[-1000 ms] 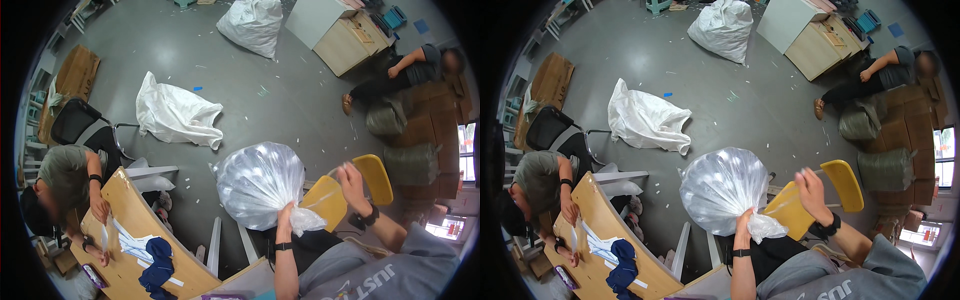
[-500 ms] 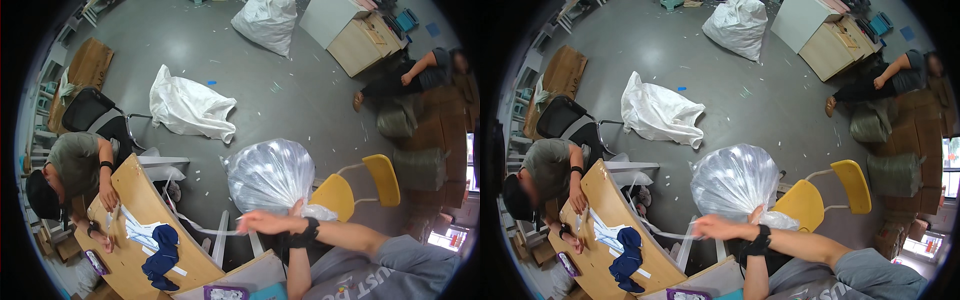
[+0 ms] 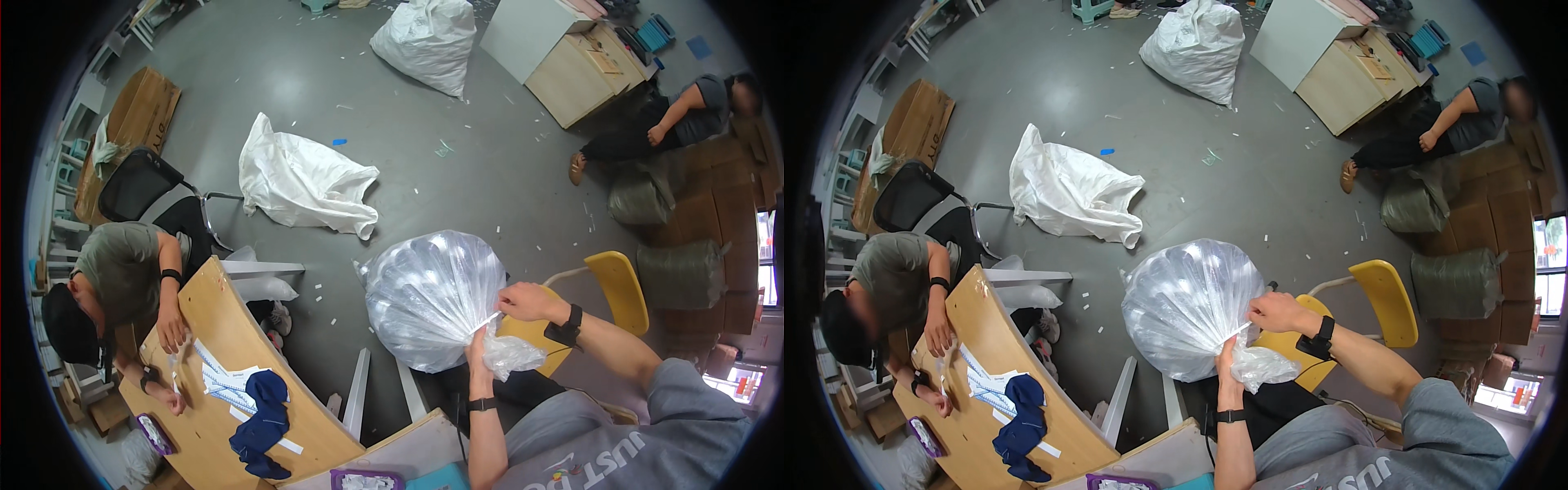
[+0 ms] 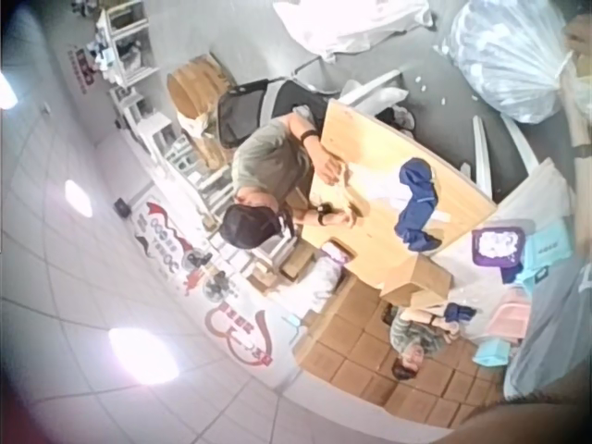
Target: The recorder labels rolled socks and then packs them into a large plastic bag with the help of a colleague.
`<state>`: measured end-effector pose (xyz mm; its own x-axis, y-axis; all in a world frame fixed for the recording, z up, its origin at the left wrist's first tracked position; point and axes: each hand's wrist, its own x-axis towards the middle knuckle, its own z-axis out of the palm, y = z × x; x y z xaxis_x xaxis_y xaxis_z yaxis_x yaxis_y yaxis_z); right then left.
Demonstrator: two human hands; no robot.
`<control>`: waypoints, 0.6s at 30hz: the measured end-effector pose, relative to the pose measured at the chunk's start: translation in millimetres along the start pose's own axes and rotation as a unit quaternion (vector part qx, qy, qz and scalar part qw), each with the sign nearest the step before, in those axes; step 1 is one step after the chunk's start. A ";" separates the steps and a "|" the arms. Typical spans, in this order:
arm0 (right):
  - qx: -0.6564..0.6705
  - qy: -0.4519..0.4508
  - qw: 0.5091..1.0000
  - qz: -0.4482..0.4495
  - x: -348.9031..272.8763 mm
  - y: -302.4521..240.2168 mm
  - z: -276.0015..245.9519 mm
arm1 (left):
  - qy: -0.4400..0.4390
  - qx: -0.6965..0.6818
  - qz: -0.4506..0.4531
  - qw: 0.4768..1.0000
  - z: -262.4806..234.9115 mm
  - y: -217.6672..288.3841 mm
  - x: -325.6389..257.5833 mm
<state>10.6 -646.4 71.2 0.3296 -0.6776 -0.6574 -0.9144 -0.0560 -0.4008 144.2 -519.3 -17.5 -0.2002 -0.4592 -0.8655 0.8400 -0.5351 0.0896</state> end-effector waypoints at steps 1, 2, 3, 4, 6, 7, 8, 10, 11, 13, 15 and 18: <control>-0.001 0.004 1.000 0.003 -2.6 4.7 0.7 | -0.001 0.001 0.000 1.000 -1.3 0.7 -0.5; -0.002 0.007 1.000 0.006 -5.3 9.0 1.7 | -0.002 0.006 -0.015 1.000 -2.7 1.7 -0.8; -0.001 0.009 1.000 0.008 -8.8 13.9 3.4 | -0.005 0.012 -0.030 0.999 -0.8 3.1 -2.2; 0.012 0.032 0.999 0.005 -12.9 18.3 6.2 | -0.005 0.014 -0.031 0.999 1.7 2.9 -4.4; 0.025 0.058 0.998 0.003 -18.2 25.1 13.1 | -0.036 0.008 0.035 0.999 6.0 0.8 -9.0; 0.033 0.084 0.996 0.005 -19.8 27.9 16.9 | -0.037 0.010 0.035 0.999 6.0 -0.3 -8.5; 0.040 0.109 0.993 0.006 -20.8 30.6 21.0 | -0.045 0.009 0.046 0.998 6.5 -0.5 -8.3; 0.049 0.127 0.991 0.009 -20.4 30.6 30.0 | -0.052 0.008 0.060 0.997 -2.0 -3.1 -2.6; 0.057 0.143 0.988 0.013 -20.5 30.9 34.0 | -0.053 0.008 0.058 0.997 -5.4 -3.7 1.6; 0.061 0.158 0.985 0.019 -21.3 32.8 39.8 | -0.054 0.009 0.053 0.997 -3.5 -4.4 2.6; 0.064 0.172 0.983 0.022 -22.4 33.8 44.0 | -0.040 0.052 0.074 0.995 -2.6 -4.9 2.5; 0.077 0.181 0.979 0.050 -24.0 36.8 51.8 | -0.038 0.072 0.055 0.995 -4.8 -1.2 2.3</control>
<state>-18.8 -594.2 39.2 0.1100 -0.8914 -0.4396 -0.8821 0.1162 -0.4565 145.2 -516.4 -21.9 -0.1526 -0.5696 -0.8076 0.7790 -0.5722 0.2563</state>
